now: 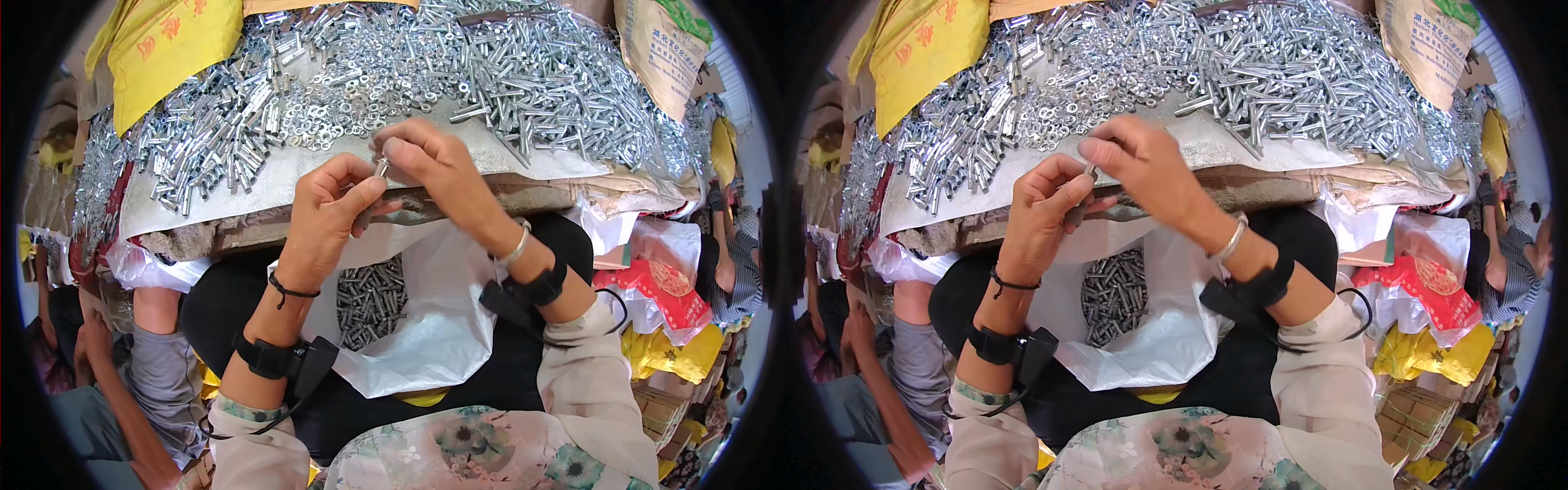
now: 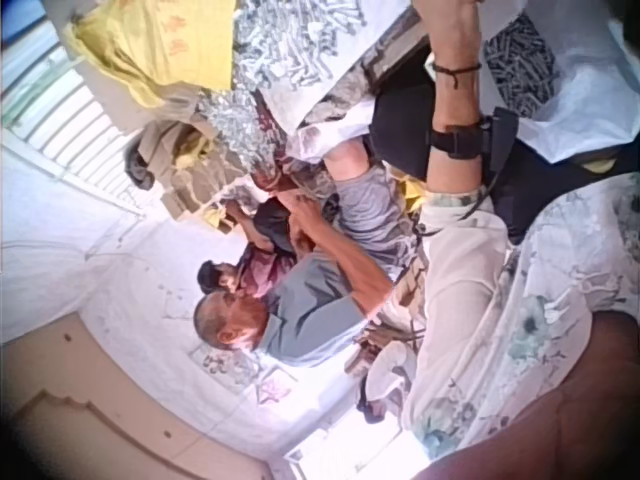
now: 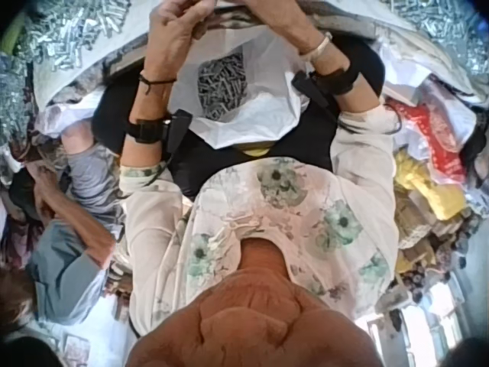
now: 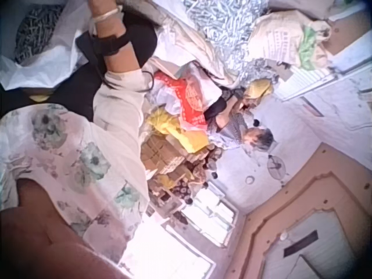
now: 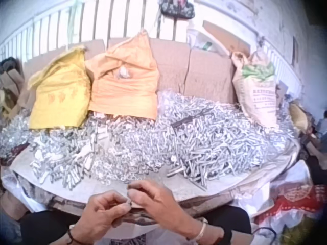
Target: Assembling metal bolts by adding washers and nuts.
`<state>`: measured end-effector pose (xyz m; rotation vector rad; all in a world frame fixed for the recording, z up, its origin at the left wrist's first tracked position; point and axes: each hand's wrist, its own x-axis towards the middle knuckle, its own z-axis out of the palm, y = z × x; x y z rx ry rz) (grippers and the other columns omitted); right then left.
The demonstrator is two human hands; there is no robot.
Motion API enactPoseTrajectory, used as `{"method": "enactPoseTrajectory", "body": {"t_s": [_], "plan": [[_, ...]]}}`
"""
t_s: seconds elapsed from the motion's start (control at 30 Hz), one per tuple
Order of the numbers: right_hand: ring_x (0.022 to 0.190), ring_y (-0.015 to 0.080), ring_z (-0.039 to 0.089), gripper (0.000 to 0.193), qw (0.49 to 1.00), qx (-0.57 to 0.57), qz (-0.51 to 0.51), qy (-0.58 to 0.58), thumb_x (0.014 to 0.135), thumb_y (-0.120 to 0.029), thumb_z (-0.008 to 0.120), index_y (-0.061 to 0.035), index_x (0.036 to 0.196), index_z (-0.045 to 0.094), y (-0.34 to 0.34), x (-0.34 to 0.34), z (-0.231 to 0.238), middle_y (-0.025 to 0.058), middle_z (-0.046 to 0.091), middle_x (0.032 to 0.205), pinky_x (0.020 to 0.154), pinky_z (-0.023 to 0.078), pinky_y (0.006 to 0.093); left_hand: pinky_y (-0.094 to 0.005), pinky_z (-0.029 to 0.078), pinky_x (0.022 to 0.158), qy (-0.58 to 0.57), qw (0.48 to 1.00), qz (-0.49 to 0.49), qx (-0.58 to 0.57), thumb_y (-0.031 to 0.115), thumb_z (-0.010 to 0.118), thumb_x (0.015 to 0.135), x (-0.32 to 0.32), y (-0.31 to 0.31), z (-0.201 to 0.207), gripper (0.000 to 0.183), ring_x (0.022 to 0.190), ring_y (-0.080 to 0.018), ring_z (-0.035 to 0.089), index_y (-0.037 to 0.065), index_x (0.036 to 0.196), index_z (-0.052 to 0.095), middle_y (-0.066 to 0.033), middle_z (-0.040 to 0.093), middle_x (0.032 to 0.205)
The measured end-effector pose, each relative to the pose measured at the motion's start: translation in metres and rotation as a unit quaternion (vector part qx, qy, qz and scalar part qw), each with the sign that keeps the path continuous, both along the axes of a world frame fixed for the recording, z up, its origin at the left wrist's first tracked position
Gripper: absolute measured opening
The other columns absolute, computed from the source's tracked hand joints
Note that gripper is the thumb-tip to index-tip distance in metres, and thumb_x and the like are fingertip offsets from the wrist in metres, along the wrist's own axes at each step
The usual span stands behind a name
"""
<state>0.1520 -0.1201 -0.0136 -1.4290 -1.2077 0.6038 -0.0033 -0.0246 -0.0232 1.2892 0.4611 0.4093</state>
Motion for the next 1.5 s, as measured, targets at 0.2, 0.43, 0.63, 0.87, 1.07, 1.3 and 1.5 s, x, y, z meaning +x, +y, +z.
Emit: {"method": "enactPoseTrajectory", "body": {"t_s": [0.2, 0.43, 0.63, 0.87, 1.07, 1.3, 1.5], "plan": [[0.122, 0.0373, 0.052, 0.063, 0.922, 0.231, 0.186, -0.248, 0.09, -0.055, 0.052, -0.0017, 0.122, 0.059, -0.044, -0.083, 0.036, 0.0205, 0.053, 0.129, 0.108, 0.032, 0.0528, -0.0165, 0.047, 0.054, -0.007, 0.996, 0.052, -0.071, 0.014, 0.064, 0.091, -0.001, 0.007, 0.005, 0.011, 0.07, -0.0072, 0.065, 0.004, 0.092, 0.06, 0.0002, 0.063, 0.076], [0.101, 0.0314, 0.062, 0.036, 0.968, 0.134, 0.073, -0.202, 0.086, -0.026, 0.066, -0.0047, 0.115, 0.063, -0.023, -0.031, 0.029, 0.0174, 0.059, 0.117, 0.087, 0.049, 0.0387, -0.0213, 0.052, 0.058, 0.029, 0.968, -0.166, 0.185, 0.014, 0.069, 0.085, -0.024, 0.007, 0.037, 0.016, 0.064, -0.0071, 0.06, 0.001, 0.094, 0.065, -0.0001, 0.063, 0.079], [0.081, 0.0309, 0.061, 0.013, 0.931, 0.123, 0.05, -0.341, 0.084, -0.011, 0.061, -0.0029, 0.094, 0.061, 0.06, -0.024, 0.015, 0.0131, 0.057, 0.094, 0.067, 0.051, 0.0398, -0.032, 0.046, 0.055, 0.207, 0.873, 0.201, 0.393, 0.01, 0.072, 0.079, -0.049, 0.058, 0.013, 0.018, 0.063, -0.0159, 0.059, -0.002, 0.086, 0.061, -0.0076, 0.063, 0.075], [0.083, 0.0315, 0.064, 0.016, 0.843, 0.109, 0.1, -0.517, 0.07, -0.014, 0.068, -0.0057, 0.084, 0.062, 0.145, -0.033, 0.004, 0.0121, 0.058, 0.09, 0.069, 0.052, 0.0425, -0.0499, 0.046, 0.076, 0.323, 0.7, 0.308, 0.558, 0.005, 0.065, 0.076, -0.046, 0.079, -0.003, 0.019, 0.084, -0.0445, 0.059, -0.006, 0.086, 0.053, -0.0271, 0.058, 0.086], [0.077, 0.0317, 0.064, 0.015, 0.806, 0.128, 0.051, -0.575, 0.077, -0.011, 0.064, -0.0068, 0.09, 0.058, 0.159, -0.015, 0.0, 0.0099, 0.055, 0.09, 0.068, 0.053, 0.0422, -0.0475, 0.045, 0.07, 0.273, 0.73, 0.321, 0.538, 0.001, 0.062, 0.072, -0.022, 0.101, -0.005, 0.01, 0.079, -0.042, 0.059, -0.005, 0.07, 0.054, -0.0263, 0.06, 0.082], [0.077, 0.0338, 0.064, 0.018, 0.895, 0.159, -0.05, -0.413, 0.083, -0.007, 0.059, -0.0037, 0.1, 0.056, 0.113, 0.015, 0.016, 0.0155, 0.061, 0.088, 0.068, 0.052, 0.0399, -0.0386, 0.046, 0.064, 0.12, 0.821, 0.381, 0.407, 0.01, 0.065, 0.083, -0.013, 0.083, -0.002, 0.016, 0.063, -0.0272, 0.057, -0.006, 0.078, 0.063, -0.0117, 0.058, 0.069], [0.068, 0.0142, 0.067, 0.02, 0.992, 0.124, -0.029, 0.004, 0.087, -0.005, 0.057, 0.002, 0.105, 0.056, 0.041, 0.008, 0.02, 0.0116, 0.064, 0.08, 0.061, 0.051, 0.0263, -0.024, 0.039, 0.052, -0.115, 0.975, 0.094, -0.166, 0.01, 0.055, 0.096, -0.006, 0.039, 0.009, 0.012, 0.052, -0.0058, 0.04, -0.002, 0.096, 0.056, -0.003, 0.055, 0.074]]}}
